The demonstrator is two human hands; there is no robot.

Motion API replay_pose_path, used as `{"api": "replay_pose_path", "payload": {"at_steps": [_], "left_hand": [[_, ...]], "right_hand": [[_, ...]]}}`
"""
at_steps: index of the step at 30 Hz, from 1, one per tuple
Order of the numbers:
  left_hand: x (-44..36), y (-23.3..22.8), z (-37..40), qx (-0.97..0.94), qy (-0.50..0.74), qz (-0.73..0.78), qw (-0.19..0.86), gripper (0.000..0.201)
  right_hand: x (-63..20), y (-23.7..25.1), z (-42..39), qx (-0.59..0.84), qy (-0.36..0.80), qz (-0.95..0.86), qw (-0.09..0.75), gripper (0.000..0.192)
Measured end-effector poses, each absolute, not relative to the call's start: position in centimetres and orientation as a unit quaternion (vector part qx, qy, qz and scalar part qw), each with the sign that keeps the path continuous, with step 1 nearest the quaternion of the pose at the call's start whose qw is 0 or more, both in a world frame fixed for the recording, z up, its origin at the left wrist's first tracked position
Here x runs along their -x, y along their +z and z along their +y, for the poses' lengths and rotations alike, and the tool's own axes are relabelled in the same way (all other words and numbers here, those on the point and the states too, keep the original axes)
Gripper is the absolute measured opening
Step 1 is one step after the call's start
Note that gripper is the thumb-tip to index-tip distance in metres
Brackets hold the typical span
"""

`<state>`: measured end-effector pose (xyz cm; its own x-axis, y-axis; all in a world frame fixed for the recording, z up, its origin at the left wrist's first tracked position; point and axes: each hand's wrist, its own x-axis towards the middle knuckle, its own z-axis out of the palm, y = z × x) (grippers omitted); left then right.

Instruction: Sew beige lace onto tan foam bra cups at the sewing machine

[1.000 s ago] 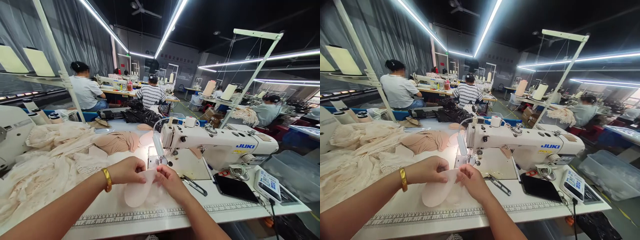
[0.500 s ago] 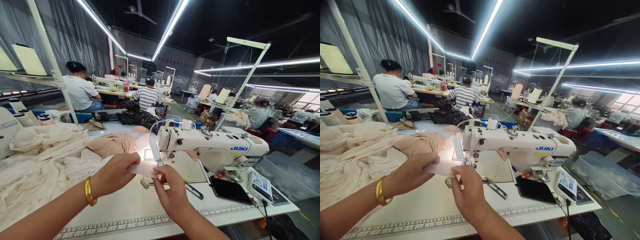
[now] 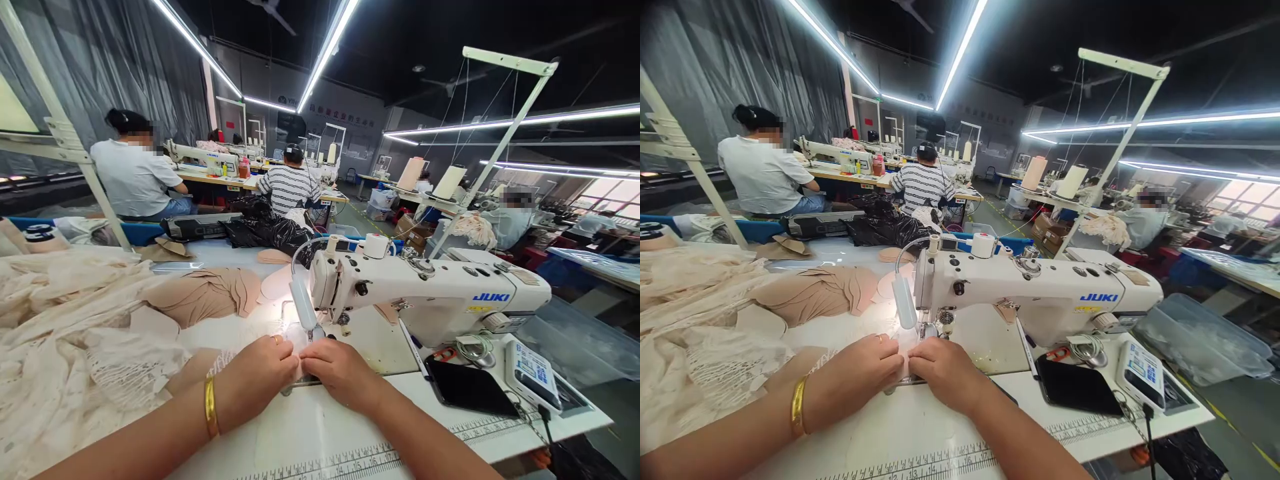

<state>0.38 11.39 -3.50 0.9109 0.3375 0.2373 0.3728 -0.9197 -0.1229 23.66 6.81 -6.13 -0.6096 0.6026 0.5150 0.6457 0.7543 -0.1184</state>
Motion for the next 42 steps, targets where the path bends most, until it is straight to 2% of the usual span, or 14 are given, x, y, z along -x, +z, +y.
{"api": "replay_pose_path", "payload": {"at_steps": [4, 8, 19, 30, 42], "left_hand": [[-0.3, -4.3, 11.4, 0.968, -0.155, -0.197, 0.01, 0.027], [-0.2, -3.9, 11.0, 0.971, -0.141, -0.187, -0.041, 0.026], [-0.9, -4.5, 11.2, 0.961, -0.209, -0.18, -0.012, 0.031], [-1.4, -4.0, 11.0, 0.97, -0.185, -0.16, -0.008, 0.029], [-1.5, -5.8, 14.3, 0.963, -0.206, -0.152, -0.083, 0.023]], "right_hand": [[-24.5, -5.1, 6.2, 0.35, -0.023, -0.894, 0.278, 0.033], [-25.2, -4.4, 5.8, 0.348, -0.001, -0.902, 0.257, 0.031], [-25.7, -4.4, 5.7, 0.375, 0.011, -0.895, 0.24, 0.033], [-25.5, -4.2, 5.6, 0.385, 0.035, -0.893, 0.232, 0.036], [-25.1, -5.7, 6.2, 0.43, 0.001, -0.868, 0.25, 0.036]]}}
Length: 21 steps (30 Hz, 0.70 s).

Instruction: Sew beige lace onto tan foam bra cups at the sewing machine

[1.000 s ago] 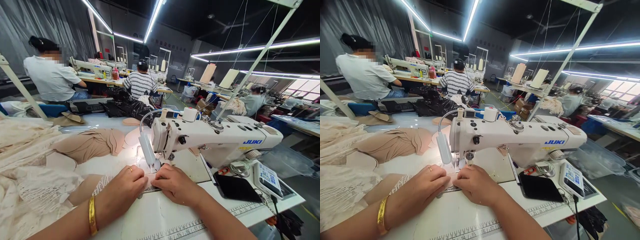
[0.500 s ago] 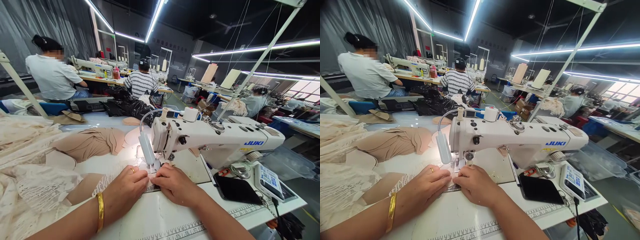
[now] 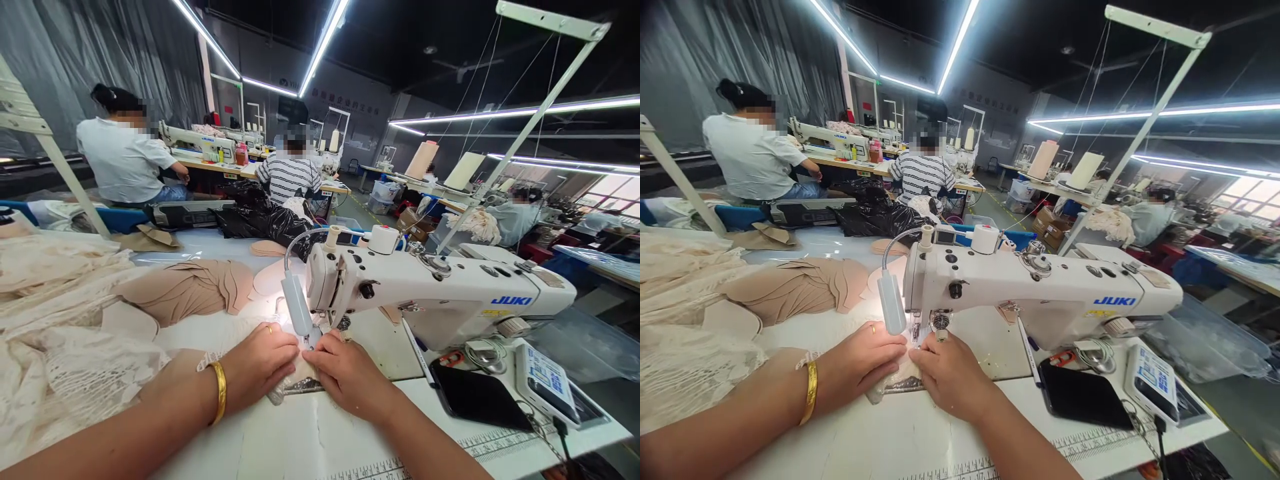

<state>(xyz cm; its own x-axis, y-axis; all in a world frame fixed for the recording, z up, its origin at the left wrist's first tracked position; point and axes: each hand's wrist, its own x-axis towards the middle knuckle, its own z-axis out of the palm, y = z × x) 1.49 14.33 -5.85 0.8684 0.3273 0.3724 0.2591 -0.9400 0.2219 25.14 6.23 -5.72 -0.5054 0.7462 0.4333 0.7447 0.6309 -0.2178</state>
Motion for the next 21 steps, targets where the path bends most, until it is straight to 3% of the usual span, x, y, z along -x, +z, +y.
{"api": "replay_pose_path", "payload": {"at_steps": [15, 21], "left_hand": [[-1.8, -5.2, 17.5, -0.976, 0.165, 0.133, 0.054, 0.021], [-2.1, -4.3, 16.4, -0.971, 0.193, 0.134, -0.033, 0.015]], "right_hand": [[-24.7, -6.4, 6.8, 0.467, -0.033, -0.849, 0.244, 0.041], [-24.8, -6.2, 6.4, 0.451, -0.052, -0.858, 0.241, 0.037]]}}
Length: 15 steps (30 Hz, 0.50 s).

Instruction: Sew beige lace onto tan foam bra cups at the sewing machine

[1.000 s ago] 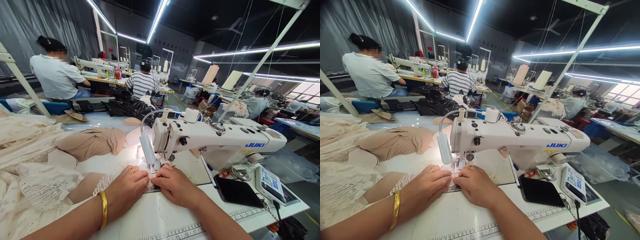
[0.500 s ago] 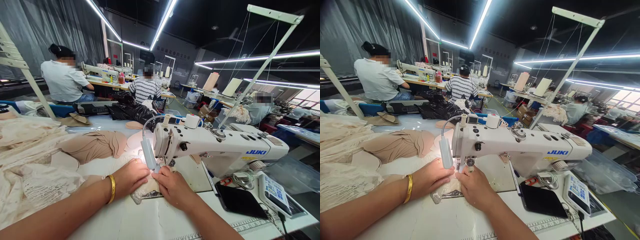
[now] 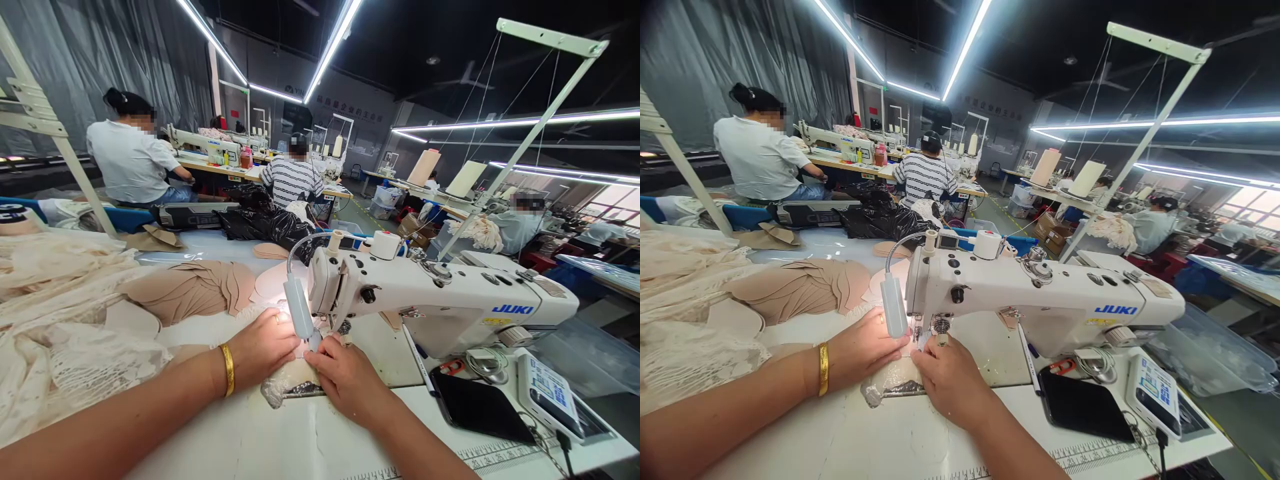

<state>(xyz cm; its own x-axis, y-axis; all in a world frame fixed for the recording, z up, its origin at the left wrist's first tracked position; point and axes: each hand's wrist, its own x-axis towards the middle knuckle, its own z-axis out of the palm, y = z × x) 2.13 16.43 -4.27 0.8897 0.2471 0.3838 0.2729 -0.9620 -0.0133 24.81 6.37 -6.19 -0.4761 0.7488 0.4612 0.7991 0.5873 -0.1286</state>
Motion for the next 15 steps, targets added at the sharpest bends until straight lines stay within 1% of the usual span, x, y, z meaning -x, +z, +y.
{"api": "replay_pose_path", "payload": {"at_steps": [5, 12, 15], "left_hand": [[-2.3, -3.9, 16.2, 0.976, -0.175, -0.116, 0.064, 0.014], [-2.1, -4.9, 17.2, 0.971, -0.189, -0.142, 0.041, 0.019], [-2.1, -5.1, 17.6, 0.968, -0.191, -0.16, 0.041, 0.022]], "right_hand": [[-24.7, -5.8, 6.1, 0.455, -0.045, -0.858, 0.235, 0.034], [-24.7, -6.5, 6.3, 0.468, -0.048, -0.848, 0.245, 0.041], [-24.7, -6.8, 6.4, 0.468, -0.052, -0.845, 0.253, 0.041]]}}
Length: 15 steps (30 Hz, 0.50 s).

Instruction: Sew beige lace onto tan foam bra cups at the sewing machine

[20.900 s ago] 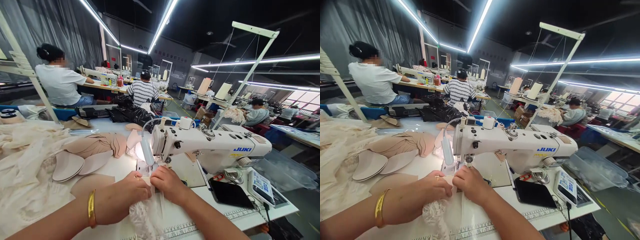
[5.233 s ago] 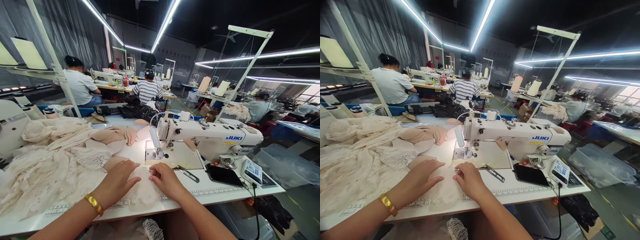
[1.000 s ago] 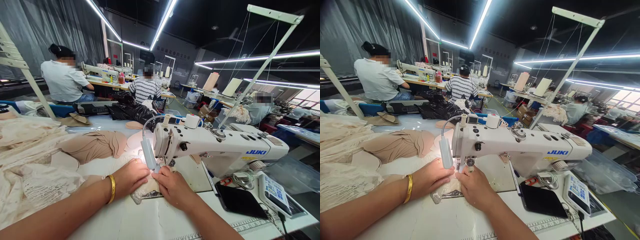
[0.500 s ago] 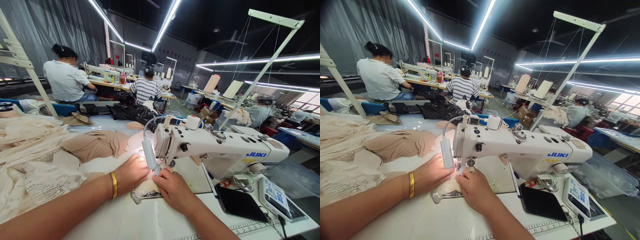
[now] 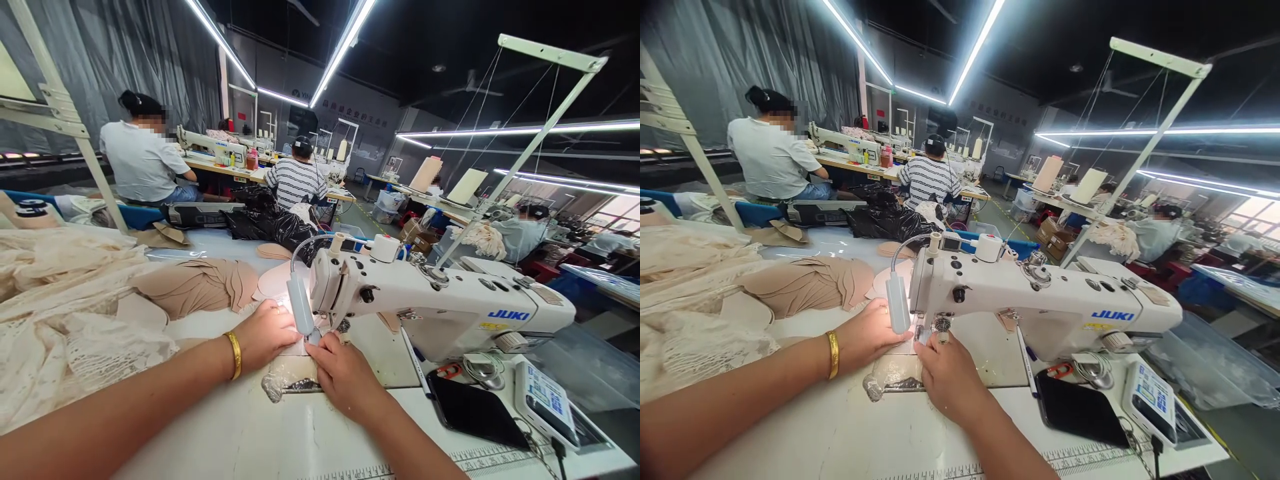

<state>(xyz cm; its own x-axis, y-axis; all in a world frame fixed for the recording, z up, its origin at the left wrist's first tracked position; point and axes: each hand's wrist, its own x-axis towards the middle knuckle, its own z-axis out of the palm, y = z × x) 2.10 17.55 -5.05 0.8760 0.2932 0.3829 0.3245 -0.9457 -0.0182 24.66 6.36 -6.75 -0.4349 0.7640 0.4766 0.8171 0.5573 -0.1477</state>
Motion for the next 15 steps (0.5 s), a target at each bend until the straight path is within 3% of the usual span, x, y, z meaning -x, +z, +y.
{"api": "replay_pose_path", "payload": {"at_steps": [5, 11, 13, 15], "left_hand": [[-2.7, -4.2, 17.2, 0.963, -0.186, -0.194, 0.024, 0.021], [-0.4, -2.4, 14.8, 0.952, -0.203, -0.229, -0.014, 0.039], [1.2, -2.6, 11.9, 0.946, -0.23, -0.222, -0.061, 0.038], [2.4, -3.6, 7.7, 0.915, -0.279, -0.226, -0.184, 0.031]], "right_hand": [[-25.1, -6.8, 6.6, 0.458, -0.031, -0.852, 0.253, 0.037], [-24.6, -5.4, 5.7, 0.532, 0.038, -0.794, 0.291, 0.026], [-22.9, -4.4, 4.6, 0.553, 0.194, -0.735, 0.339, 0.026], [-20.7, -3.4, 3.4, 0.536, 0.42, -0.617, 0.394, 0.043]]}}
